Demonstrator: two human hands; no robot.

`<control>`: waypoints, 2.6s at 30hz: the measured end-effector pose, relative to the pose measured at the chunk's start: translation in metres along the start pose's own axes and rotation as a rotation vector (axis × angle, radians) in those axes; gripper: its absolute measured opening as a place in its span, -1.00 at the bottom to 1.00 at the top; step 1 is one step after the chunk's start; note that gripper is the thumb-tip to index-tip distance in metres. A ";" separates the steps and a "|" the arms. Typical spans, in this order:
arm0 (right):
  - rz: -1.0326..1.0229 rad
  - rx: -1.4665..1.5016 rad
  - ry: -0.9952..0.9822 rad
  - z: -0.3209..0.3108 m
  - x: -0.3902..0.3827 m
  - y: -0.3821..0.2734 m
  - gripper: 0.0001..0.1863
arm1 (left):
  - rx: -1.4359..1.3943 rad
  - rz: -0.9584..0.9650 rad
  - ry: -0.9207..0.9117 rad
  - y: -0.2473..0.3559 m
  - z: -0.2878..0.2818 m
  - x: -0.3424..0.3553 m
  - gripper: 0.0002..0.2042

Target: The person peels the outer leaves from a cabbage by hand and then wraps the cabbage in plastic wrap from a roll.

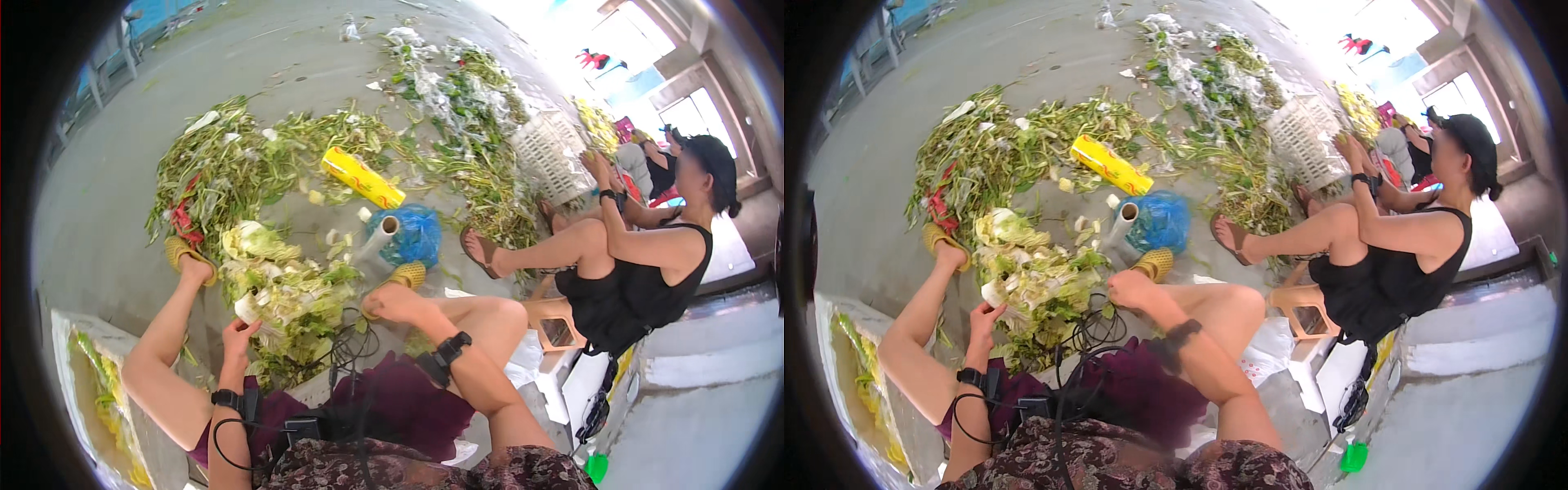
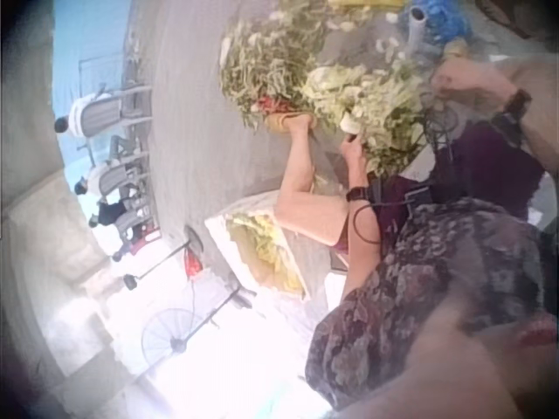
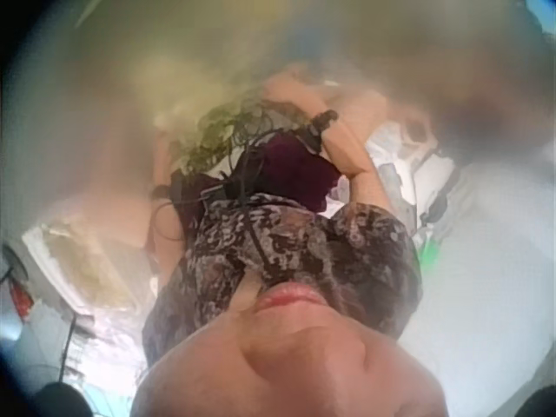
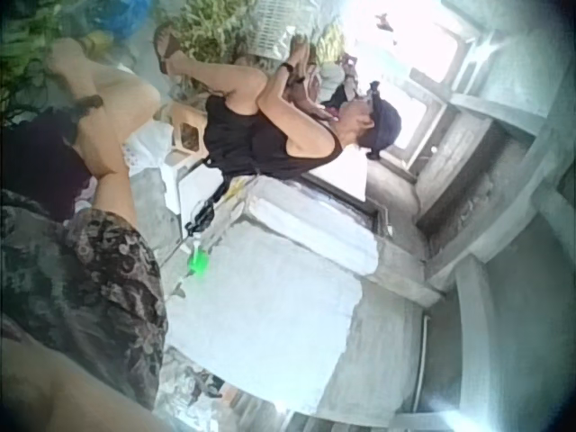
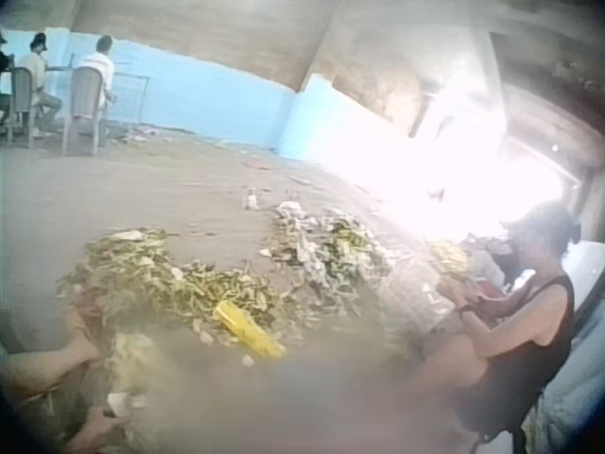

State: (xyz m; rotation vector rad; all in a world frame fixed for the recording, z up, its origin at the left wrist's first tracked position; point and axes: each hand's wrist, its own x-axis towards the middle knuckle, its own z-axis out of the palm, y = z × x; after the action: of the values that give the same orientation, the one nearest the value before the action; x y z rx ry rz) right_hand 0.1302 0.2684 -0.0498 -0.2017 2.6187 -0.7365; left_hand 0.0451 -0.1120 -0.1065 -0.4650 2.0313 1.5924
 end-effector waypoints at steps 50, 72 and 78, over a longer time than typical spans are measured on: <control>0.303 1.201 -0.357 0.061 0.044 -0.059 -0.39 | -0.215 0.090 0.111 0.009 -0.009 -0.005 -0.79; 0.331 -0.015 -0.384 0.118 0.033 0.004 -0.56 | -0.241 0.009 0.145 0.003 -0.015 0.004 -0.80; 0.161 0.222 -0.732 0.140 0.007 -0.014 -0.52 | -0.268 0.007 0.149 0.005 -0.009 0.003 -0.81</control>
State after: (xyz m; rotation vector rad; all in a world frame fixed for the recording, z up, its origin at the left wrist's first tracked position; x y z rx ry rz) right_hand 0.1832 0.1897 -0.1540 -0.1537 1.8257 -0.7190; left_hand 0.0385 -0.1194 -0.1028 -0.6934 1.9325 1.8947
